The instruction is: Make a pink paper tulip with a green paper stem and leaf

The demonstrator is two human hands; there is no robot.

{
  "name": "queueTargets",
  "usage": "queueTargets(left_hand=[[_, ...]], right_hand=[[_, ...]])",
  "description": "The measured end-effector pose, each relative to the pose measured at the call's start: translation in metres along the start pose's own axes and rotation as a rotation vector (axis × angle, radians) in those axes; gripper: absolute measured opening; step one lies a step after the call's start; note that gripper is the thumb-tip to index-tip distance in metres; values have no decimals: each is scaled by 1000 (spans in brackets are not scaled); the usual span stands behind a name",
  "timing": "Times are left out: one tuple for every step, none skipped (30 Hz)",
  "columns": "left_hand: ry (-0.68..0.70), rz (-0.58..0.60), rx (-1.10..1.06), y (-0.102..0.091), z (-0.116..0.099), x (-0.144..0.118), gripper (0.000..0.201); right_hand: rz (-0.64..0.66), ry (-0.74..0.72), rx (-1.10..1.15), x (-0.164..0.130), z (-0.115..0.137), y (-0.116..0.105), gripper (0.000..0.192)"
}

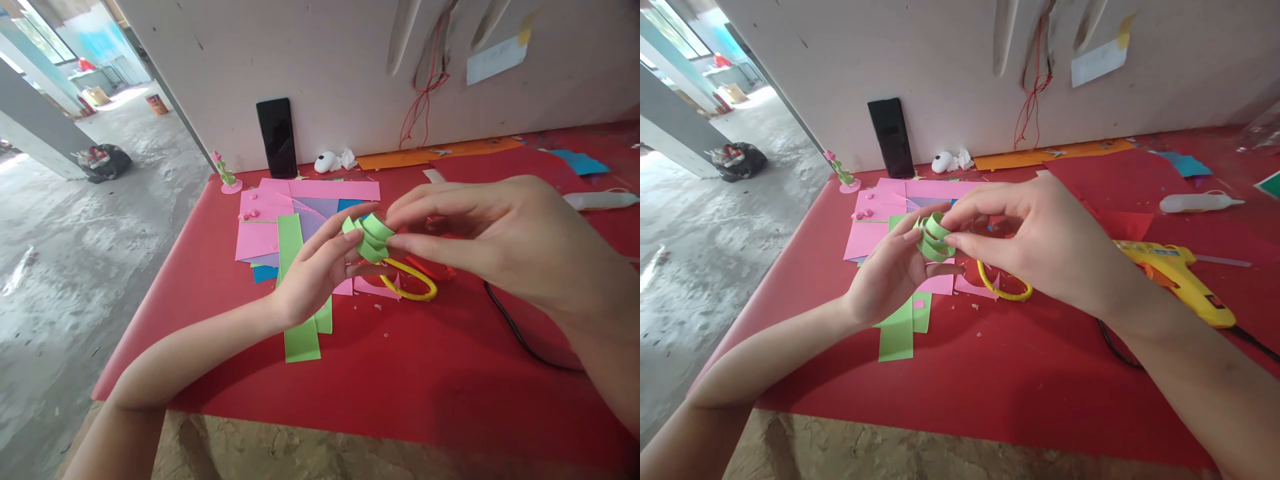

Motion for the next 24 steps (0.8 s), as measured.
queueTargets(left_hand=[[-8,1,-9,0,0,0,24],[-19,1,-16,0,1,0,25],[-33,1,-23,0,2,0,25],[-48,0,-32,0,3,1,25],[-62,-1,-44,-1,4,1,24],[-75,-2,-58,-1,5,1,24],[-84,0,-73,-1,6,1,23],[-91,4,-86,-1,6,2,23],[-96,8,-96,-1,7,2,23],[-103,12,-102,-1,7,2,22],[-109,16,-104,0,7,2,21],[-114,21,-104,0,7,2,20],[-117,29,-102,0,7,2,21],[-115,35,-99,0,7,2,22],[-110,42,-97,0,8,2,23],[-102,49,-95,0,8,2,24],[-95,57,-93,-1,8,2,24],[-89,59,-92,-1,9,1,24],[-85,56,-90,-1,9,1,23],[-81,49,-86,-1,9,1,22],[-78,37,-81,-1,9,1,21],[-76,21,-78,-2,10,1,22],[-76,1,-73,-2,9,1,23],[-77,-19,-66,-2,9,1,24]], right_hand=[[-18,8,-6,0,0,0,10],[-34,18,-17,-1,0,0,11],[-52,33,-31,-1,0,-1,12],[-71,49,-42,-1,0,-1,14],[-89,65,-50,-1,0,-2,16],[-106,83,-53,-1,0,-3,18],[-118,97,-51,-1,0,-3,21],[-124,101,-43,-1,0,-4,22],[-128,103,-35,0,0,-4,23],[-128,103,-28,0,0,-5,22],[-127,99,-21,0,1,-5,21],[-124,97,-14,1,1,-5,20],[-122,99,-9,1,1,-4,19],[-121,108,-7,1,1,-4,18],[-120,116,-8,1,1,-4,18],[-119,121,-12,1,1,-3,18],[-118,123,-16,2,0,-3,18],[-116,121,-19,2,0,-2,18],[-114,115,-21,2,-1,-2,19],[-110,113,-23,2,-1,-1,20],[-105,114,-24,2,-1,-1,22],[-99,118,-22,2,-1,0,23],[-94,119,-17,2,-1,0,24],[-92,117,-10,1,0,-1,25]])
Point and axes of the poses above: each hand's wrist, its own x-axis towards the middle knuckle, its own y-axis out of the palm, z = x × y, the point moved 2 cm from there along x, towards the middle knuckle, and after that the axes turned 8 degrees about x, right-handed, at the moved point
